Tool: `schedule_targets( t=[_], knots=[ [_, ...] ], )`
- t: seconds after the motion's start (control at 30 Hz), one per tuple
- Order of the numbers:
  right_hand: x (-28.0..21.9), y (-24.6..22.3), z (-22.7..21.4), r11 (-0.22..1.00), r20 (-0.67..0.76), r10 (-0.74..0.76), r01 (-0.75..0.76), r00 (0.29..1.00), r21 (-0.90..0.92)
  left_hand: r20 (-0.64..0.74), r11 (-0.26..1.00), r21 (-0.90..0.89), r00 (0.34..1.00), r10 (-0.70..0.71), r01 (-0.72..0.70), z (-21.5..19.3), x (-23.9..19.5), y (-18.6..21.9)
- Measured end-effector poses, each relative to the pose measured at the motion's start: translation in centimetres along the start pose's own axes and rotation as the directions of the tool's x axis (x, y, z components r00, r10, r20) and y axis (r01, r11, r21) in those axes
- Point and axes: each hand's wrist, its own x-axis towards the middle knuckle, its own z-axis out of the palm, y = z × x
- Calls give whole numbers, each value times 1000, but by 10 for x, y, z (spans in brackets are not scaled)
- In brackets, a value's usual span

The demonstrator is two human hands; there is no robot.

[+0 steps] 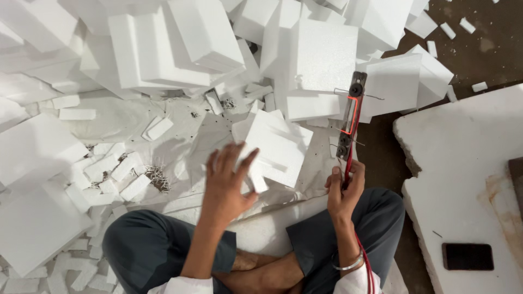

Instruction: The person uses a hot wire foam cutter to slice into pieces of white foam while sitting on the floor.

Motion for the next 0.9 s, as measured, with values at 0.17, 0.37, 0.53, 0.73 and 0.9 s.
schedule_targets(
  t=[0.17, 0.37, 0.53, 0.73, 0.9],
  knots=[
    [-5, 15, -6, 987, -7, 154, -153, 988, 56, 139, 1000, 14, 990, 22, -24, 28, -2, 24],
    [-7, 9, -10, 994, 0, 78, -78, 997, 77, 179, 931, 355, 984, 23, -86, 3, 1, 9],
    [-9, -3, -10, 996, 32, 56, -58, 998, 70, -56, 948, 318, 998, -4, 22, 0, -5, 12],
    [-31, -39, -17, 993, 92, 117, -118, 989, 2, 20, 991, -34, 992, -125, 126, 8, -16, 14],
    [-44, -71, -11, 989, 149, 147, -144, 978, -36, -126, 985, -60, 977, -170, 163, 25, -15, -1]
  ],
)
